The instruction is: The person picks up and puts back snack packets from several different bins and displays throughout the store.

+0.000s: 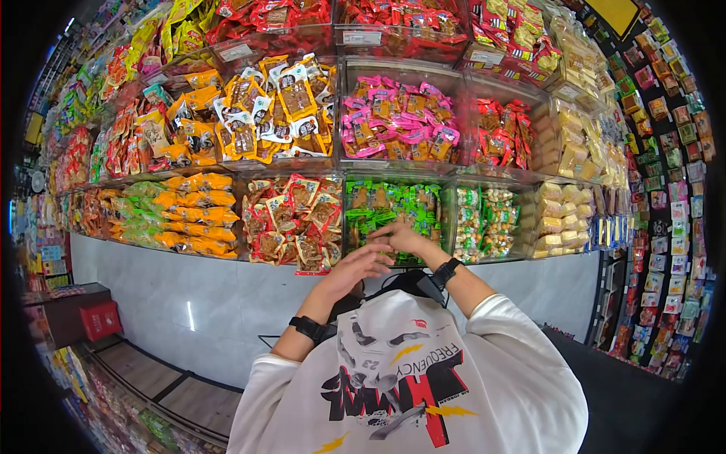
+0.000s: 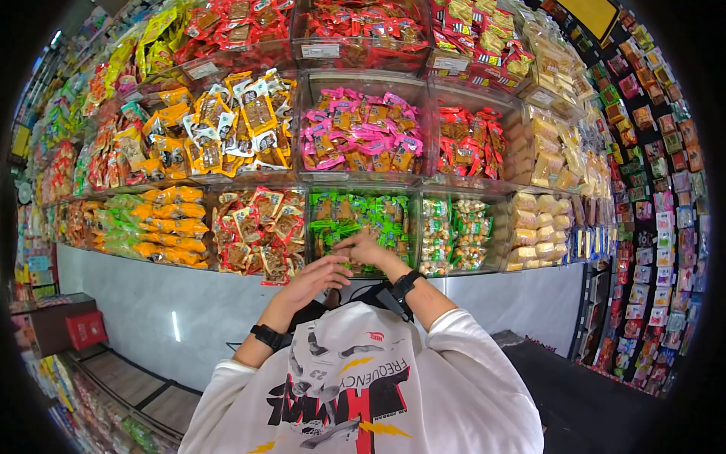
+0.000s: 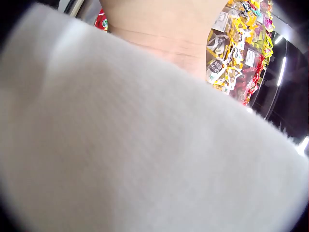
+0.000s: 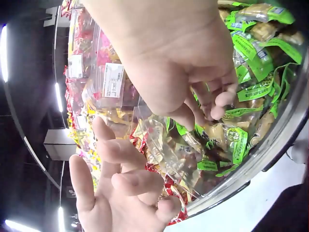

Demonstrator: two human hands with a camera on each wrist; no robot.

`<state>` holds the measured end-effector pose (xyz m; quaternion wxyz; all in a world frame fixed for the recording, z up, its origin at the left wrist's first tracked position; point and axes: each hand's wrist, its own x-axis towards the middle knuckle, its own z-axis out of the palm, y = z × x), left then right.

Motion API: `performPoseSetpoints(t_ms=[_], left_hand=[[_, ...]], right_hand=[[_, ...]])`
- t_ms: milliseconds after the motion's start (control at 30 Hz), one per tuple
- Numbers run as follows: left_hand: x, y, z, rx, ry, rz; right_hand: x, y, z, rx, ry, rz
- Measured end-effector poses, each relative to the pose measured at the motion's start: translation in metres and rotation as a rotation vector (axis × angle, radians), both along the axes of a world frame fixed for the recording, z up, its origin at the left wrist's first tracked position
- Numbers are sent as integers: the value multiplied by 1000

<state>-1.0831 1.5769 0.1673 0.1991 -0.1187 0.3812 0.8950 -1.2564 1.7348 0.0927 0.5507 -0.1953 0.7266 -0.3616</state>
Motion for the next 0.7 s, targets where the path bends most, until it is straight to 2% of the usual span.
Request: performPoseSetpoints(t_ms=[67, 133, 367, 467, 700], left_hand=[[0, 1, -1, 1, 1, -10], [1, 0, 0, -6, 12, -16], [9, 2, -1, 10, 3, 4], [12, 3, -3, -13, 17, -63], [10, 8, -2, -31, 86, -181]], right_hand=[[2, -3, -11, -59, 58, 39], [3, -4, -11, -10, 115, 11], [-2, 9, 6, -88, 203, 37], [2, 12, 41, -124, 110, 25], [2, 5, 74, -313, 84, 134]])
